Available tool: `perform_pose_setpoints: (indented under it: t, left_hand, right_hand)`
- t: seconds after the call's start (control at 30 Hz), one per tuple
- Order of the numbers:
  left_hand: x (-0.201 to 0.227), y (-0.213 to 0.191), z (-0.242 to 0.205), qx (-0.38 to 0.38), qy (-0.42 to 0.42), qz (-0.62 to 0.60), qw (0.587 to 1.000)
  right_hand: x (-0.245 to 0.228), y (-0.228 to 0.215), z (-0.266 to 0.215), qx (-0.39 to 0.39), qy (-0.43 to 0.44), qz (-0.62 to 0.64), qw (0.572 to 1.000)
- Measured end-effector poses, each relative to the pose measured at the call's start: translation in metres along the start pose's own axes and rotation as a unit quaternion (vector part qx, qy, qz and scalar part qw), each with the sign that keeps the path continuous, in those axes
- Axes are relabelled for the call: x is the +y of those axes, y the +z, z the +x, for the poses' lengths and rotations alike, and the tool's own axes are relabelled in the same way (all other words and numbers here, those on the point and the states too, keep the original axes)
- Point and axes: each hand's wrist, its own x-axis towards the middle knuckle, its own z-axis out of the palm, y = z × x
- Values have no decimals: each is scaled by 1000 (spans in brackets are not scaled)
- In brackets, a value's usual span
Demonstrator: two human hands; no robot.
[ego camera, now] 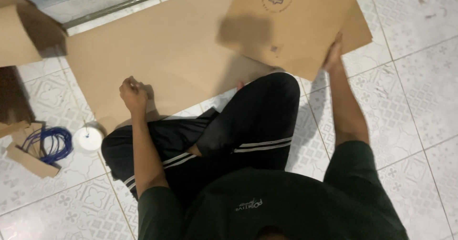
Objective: The person sits on the floor and applies glue to the edge of a flat cardboard piece using a small brush. They then press another cardboard piece onto the glued edge and smooth it down. The person repeats this process with additional cardboard pieces, folding and pressing them to form a box.
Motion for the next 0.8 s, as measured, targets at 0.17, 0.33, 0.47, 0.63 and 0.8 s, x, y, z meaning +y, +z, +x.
perform_pose_setpoints:
  t: [0.17, 0.33, 0.47, 0.63, 0.8]
  left_hand:
    - [-4, 3, -5, -34, 41, 54, 997]
    - [-16, 3, -4, -35, 63, 22, 997]
    - [-13, 7, -2, -34, 71, 64, 995]
    - [-5, 7, -4, -37, 63, 111, 991]
    - [-3, 6, -6, -37, 68, 119, 990]
  right_hand:
    - [58, -2, 15, 42, -86, -73, 993]
    - [71, -47, 38, 145, -88, -132, 977]
    - [68, -99, 51, 204, -235, 12, 950]
    - [89, -124, 70, 237, -164, 35, 957]
    - [94, -102, 72, 193, -169, 42, 966]
